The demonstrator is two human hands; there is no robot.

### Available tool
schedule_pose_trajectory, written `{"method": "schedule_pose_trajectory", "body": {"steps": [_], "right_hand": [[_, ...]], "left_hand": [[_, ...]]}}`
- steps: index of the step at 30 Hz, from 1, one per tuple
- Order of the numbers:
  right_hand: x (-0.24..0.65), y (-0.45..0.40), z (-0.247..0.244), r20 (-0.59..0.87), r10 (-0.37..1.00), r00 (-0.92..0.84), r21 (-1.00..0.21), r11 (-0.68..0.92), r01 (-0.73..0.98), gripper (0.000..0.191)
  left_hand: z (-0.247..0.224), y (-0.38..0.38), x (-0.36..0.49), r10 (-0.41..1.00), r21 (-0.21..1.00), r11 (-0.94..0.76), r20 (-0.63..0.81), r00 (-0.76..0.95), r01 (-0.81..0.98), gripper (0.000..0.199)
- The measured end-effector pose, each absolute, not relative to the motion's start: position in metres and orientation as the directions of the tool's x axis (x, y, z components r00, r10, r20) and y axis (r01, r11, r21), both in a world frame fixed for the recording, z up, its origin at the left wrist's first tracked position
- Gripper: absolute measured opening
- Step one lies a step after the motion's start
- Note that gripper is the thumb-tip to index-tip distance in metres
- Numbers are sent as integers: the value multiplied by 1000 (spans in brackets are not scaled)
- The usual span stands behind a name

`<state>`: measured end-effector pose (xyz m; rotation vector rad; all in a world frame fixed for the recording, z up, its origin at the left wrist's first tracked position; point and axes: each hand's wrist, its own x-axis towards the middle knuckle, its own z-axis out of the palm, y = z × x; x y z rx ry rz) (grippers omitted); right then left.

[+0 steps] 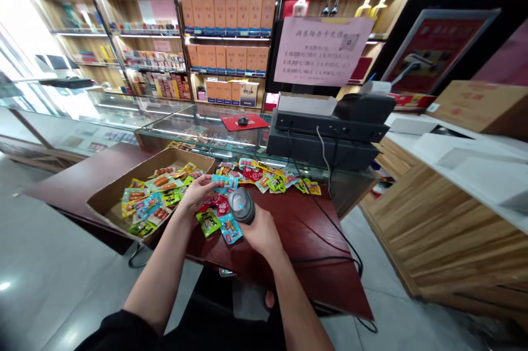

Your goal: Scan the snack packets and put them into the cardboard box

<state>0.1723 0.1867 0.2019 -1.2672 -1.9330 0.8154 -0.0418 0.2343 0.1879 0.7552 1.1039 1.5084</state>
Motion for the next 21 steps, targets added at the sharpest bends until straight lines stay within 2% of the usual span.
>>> {"method": "schedule_pose_trajectory", "body": {"steps": [12,16,21], "right_hand": [[181,187,202,216,932,-290,-796,340,500,29],[172,189,206,232,915,-329,-784,376,493,25],[143,196,210,249,888,-388,-777,422,467,27]], "left_hand": [[190,236,-36,974,925,-7,-80,-214,-381,41],[199,233,-48,959,918,-35,-80,-270,-395,40],[215,222,-88,903,907,-172,-10,-429,-384,43]]}}
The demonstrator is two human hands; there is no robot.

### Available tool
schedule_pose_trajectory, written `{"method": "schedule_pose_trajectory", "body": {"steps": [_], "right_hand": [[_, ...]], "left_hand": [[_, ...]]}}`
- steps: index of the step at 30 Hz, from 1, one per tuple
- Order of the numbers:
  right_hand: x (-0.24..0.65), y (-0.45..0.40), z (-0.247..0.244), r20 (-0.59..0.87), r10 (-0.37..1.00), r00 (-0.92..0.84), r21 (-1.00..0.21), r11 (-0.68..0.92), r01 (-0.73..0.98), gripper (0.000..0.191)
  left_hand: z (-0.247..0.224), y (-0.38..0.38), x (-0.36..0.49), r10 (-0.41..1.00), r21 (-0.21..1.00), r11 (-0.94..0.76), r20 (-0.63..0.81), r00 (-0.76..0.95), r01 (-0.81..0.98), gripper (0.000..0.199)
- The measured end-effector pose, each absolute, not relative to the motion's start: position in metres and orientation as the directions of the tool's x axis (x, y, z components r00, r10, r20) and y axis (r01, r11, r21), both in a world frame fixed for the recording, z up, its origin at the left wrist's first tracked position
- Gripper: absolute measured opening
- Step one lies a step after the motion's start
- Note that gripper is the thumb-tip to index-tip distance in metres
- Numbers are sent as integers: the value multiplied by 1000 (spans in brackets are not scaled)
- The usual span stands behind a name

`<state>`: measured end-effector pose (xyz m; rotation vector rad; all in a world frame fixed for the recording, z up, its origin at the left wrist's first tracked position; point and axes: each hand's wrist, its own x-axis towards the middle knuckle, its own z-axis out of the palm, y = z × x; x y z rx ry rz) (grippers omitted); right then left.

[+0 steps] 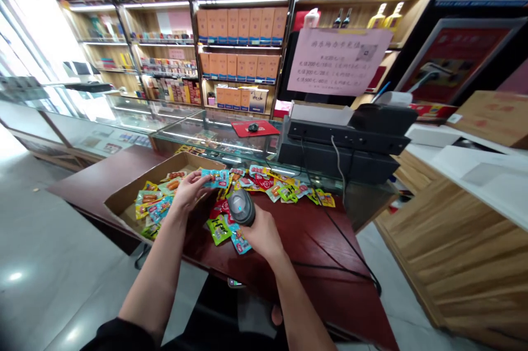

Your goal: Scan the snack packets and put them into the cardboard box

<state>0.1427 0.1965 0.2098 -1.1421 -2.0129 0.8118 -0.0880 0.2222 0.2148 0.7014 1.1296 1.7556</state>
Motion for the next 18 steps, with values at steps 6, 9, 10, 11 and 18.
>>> {"method": "schedule_pose_trajectory", "body": {"steps": [6,9,10,11,18], "right_hand": [[94,208,212,291,832,-471,-742,508,438,29],[74,211,212,287,821,-494,-727,522,445,26],[70,212,211,285,820,-496,-724,523,449,25],[68,213,211,284,820,-497,-723,524,451,25],[99,217,210,268,849,-455,-766,474,434,32]], "left_hand": [[225,197,-151,752,878,-341,41,-658,-335,45],[227,185,-170,693,870,-392,65,-718,-299,45],[227,183,-172,682,874,-394,69,-728,-286,45],[227,182,-172,678,880,-390,74,-731,-272,45],[217,202,-126,823,946,-260,111,-557,-194,45]]}}
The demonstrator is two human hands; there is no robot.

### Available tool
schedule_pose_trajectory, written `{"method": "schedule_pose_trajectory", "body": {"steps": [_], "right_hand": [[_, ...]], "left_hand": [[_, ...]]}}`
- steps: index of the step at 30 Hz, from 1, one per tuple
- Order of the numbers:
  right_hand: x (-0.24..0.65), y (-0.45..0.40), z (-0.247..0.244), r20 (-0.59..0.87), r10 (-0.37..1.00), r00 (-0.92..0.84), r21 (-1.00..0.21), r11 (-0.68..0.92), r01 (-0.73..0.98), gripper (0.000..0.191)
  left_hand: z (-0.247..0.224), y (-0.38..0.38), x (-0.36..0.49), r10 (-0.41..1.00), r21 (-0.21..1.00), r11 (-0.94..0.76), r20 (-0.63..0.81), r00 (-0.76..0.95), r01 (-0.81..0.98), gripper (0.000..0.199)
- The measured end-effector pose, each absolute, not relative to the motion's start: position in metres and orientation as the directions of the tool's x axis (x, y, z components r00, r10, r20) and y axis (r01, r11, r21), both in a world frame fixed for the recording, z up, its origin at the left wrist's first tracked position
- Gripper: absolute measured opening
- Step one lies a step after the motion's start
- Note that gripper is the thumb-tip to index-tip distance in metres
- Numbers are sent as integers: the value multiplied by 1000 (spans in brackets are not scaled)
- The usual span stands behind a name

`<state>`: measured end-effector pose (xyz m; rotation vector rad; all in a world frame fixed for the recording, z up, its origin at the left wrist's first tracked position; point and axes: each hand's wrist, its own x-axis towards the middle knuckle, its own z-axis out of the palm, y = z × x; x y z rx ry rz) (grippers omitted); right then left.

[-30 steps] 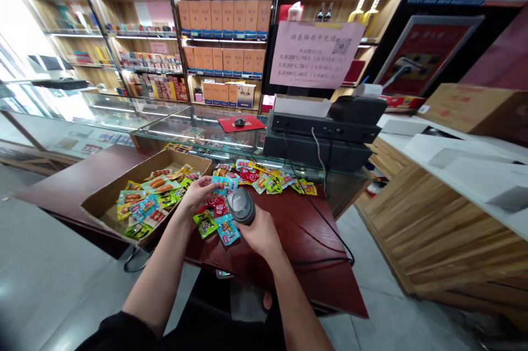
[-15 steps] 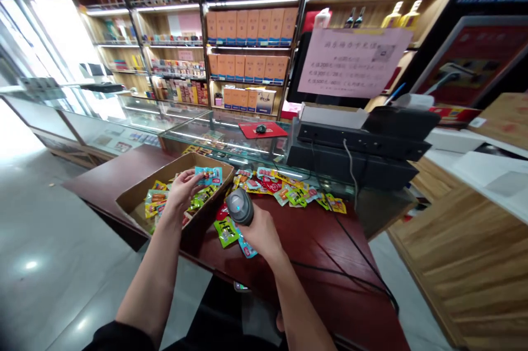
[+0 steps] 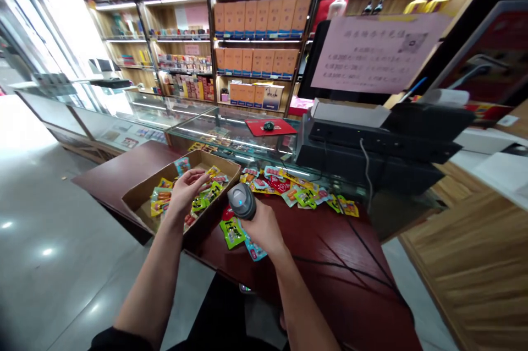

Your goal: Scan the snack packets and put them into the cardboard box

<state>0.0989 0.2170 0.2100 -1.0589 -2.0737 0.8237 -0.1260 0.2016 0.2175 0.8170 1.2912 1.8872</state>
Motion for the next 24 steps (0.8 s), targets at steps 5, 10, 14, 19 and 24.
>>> {"method": "schedule_pose_trajectory", "body": {"steps": [5,10,14,19,24], "right_hand": [[144,227,215,286,879,-382,-752,452,479,36],[188,250,218,210,867,-451,-655,467,594,28],[215,272,223,160,824,-543,-628,510,589,33],[234,292,232,144,782,-606,-622,548,559,33],[247,303,236,122,781,-612,-628,538,563,28]], "left_hand": [[200,225,-85,926,985,-95,139,-350,142,34],[185,237,-65,980,714,-2,141,-140,700,30],[177,252,-52,994,433,-12,101,-35,901,44],[171,285,-36,998,263,46,36,-57,964,39],[164,308,-29,994,282,93,23,-104,955,44]]}}
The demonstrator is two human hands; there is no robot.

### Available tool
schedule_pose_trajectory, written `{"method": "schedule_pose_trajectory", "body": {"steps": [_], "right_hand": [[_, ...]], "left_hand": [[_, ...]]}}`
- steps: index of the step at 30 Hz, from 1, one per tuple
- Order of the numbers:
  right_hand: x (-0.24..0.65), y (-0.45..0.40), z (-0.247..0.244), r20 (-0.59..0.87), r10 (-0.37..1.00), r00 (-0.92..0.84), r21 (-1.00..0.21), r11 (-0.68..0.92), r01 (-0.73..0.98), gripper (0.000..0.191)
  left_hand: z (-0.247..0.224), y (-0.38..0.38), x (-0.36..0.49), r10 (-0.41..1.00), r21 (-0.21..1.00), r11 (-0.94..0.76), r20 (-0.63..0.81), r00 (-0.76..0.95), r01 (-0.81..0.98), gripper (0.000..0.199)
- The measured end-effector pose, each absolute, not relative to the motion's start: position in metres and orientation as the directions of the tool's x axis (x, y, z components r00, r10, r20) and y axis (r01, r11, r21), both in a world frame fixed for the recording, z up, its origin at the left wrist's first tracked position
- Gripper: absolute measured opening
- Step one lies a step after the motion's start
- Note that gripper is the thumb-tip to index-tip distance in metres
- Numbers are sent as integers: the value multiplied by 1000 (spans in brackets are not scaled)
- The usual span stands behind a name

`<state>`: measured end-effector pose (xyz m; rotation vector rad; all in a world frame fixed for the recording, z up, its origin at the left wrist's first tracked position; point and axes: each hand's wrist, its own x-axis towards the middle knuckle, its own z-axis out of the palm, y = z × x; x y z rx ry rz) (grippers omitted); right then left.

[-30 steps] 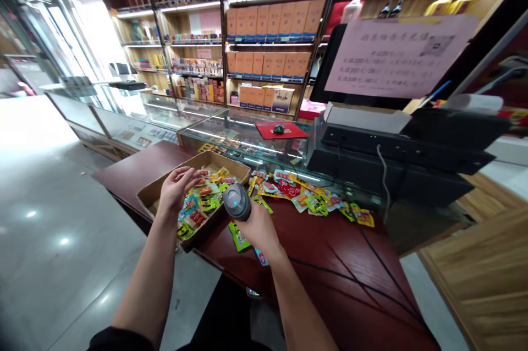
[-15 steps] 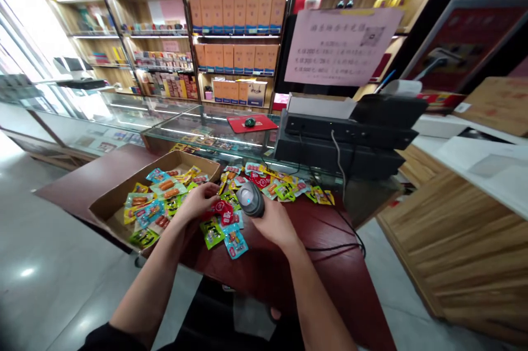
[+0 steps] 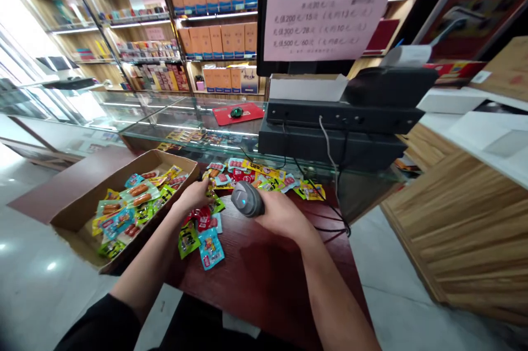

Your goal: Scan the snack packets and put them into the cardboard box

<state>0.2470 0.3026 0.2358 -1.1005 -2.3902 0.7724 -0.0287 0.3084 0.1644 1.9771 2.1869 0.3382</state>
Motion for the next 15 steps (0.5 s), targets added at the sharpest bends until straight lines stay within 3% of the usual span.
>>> {"method": "schedule_pose_trajectory", "body": {"steps": [5,10,12,15], "right_hand": [[253,305,239,131,797,-590,-633,525,569,27],[250,303,239,134,783,-608,-636,538,553,21],[245,303,237,144,774,-616,-648,544,532,22],[238,302,234,150,757,-636,-668,552,500,25]], "left_hand": [[162,313,-31,986,484,135,19,-164,865,45],[168,314,-48,990,629,91,28,-140,772,21],[172,312,-53,985,743,111,4,-170,660,17],[178,308,-54,973,947,114,-46,-224,300,31]]}}
